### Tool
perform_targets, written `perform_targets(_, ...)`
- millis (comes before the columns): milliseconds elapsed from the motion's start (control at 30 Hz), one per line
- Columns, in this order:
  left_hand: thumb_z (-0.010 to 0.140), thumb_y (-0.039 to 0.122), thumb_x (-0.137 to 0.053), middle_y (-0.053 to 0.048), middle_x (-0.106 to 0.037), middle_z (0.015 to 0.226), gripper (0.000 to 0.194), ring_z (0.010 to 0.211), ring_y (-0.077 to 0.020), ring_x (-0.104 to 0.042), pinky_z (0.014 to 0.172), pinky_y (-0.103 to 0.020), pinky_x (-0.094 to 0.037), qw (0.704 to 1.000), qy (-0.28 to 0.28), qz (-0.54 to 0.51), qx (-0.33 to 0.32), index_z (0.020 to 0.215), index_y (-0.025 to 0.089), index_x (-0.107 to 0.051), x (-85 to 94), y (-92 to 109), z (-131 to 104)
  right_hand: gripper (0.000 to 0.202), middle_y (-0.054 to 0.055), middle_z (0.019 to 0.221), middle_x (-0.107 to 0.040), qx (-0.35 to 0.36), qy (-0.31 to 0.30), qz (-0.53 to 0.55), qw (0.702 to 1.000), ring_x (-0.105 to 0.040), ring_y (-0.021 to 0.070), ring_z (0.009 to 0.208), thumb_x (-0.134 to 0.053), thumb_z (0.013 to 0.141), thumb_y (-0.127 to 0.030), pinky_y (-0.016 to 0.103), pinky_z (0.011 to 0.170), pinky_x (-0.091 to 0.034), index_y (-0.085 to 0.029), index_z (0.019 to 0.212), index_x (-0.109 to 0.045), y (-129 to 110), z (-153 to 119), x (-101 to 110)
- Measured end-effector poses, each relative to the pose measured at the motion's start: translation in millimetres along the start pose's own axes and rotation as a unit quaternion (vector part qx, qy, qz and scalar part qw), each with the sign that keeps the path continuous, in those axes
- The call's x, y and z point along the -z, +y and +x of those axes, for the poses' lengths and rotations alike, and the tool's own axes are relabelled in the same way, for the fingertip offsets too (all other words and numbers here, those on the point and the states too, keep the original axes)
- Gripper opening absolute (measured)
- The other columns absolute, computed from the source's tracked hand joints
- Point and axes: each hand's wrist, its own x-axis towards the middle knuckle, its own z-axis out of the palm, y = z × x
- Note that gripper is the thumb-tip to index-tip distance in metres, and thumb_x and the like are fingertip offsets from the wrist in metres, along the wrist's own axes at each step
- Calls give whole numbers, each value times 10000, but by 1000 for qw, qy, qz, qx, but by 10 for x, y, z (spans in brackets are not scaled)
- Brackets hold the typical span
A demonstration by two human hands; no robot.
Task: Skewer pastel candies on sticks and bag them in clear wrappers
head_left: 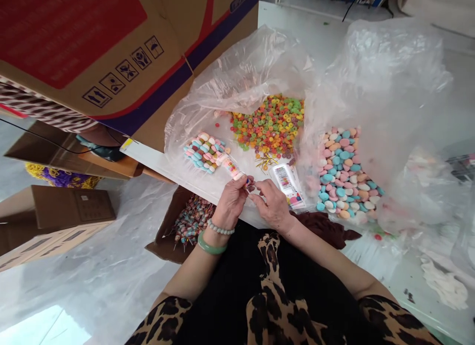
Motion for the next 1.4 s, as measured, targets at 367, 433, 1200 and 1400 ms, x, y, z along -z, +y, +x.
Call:
perform_targets(367, 713, 441, -767, -87, -706, 865, 315, 789, -181, -649, 610, -255, -484, 994, -62, 90, 15, 671, 143, -671, 69, 39, -217, 354, -90, 442, -322, -406, -228, 525, 712, -227, 65, 400, -602, 779, -457, 208, 420, -210, -218, 607, -404, -93, 278, -225)
perform_targets(433, 698, 403, -772, -107, -711, 968, 373, 858, -212, -657, 596, -263, -494, 995, -40, 83, 31, 521, 146, -569, 156, 54, -196, 336, -69, 449, -352, -390, -254, 453, 760, -265, 82, 395, -510, 831, -442, 227, 421, -266, -222, 597, -412, -115, 200, -248)
perform_targets(1200, 718, 405, -793, -108, -648, 1248, 301, 860, -158, -619, 808, -301, -495, 991, -79, 101, -42, 871, 149, -753, 203, 33, -171, 255, -39, 533, -553, -297, -143, 241, 913, -514, 117, 534, -567, 847, -422, 237, 562, -380, -211, 715, -621, -17, 252, 16)
perform_targets(1400, 753, 397, -750, -77, -682, 1071, 256, 946, -169, -605, 860, -274, -474, 994, -79, 51, -61, 735, 149, -690, 101, -66, -91, 246, -10, 571, -576, -156, -60, -40, 985, -550, 149, 574, -468, 921, -353, 266, 599, -355, -225, 748, -586, -85, 176, -103)
